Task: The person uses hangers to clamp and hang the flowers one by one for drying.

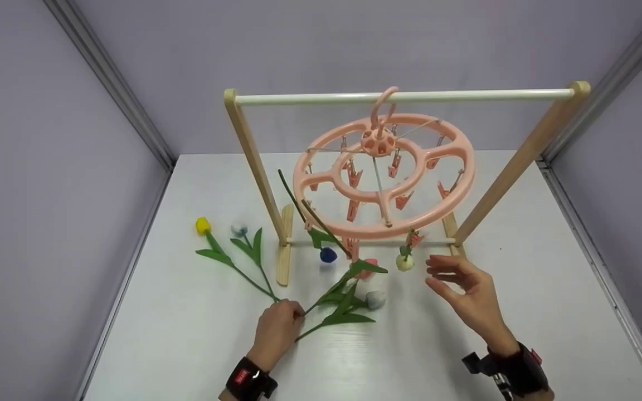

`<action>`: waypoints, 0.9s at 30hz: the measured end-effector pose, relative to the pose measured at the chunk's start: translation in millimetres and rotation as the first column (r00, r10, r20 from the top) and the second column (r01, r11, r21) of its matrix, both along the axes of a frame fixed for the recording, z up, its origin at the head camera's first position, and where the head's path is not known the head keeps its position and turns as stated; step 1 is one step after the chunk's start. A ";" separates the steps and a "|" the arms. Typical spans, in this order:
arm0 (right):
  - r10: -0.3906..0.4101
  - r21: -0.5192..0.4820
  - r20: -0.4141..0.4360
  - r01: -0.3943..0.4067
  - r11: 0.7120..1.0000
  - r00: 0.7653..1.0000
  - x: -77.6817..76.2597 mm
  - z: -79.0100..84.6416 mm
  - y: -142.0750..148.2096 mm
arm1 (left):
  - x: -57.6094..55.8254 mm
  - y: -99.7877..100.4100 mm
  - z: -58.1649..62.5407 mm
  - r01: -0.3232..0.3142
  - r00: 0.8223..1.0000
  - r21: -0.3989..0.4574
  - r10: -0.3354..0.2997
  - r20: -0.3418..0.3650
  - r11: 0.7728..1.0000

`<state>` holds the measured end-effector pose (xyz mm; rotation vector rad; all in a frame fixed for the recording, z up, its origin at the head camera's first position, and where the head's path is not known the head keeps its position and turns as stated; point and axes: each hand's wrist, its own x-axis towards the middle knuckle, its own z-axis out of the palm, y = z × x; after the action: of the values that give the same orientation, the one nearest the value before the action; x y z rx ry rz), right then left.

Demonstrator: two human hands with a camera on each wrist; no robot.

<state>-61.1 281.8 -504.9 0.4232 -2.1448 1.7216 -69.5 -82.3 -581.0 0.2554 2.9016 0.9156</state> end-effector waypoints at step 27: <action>-0.070 0.075 0.136 0.060 0.995 0.988 25.5 -20.2 -2.3 | -4.1 -2.3 26.1 -0.015 0.996 0.031 0.018 -0.085 0.999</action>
<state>-35.6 279.5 -525.1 0.2557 -2.2957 1.6890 -73.6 -84.6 -554.9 0.2803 2.9735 0.9757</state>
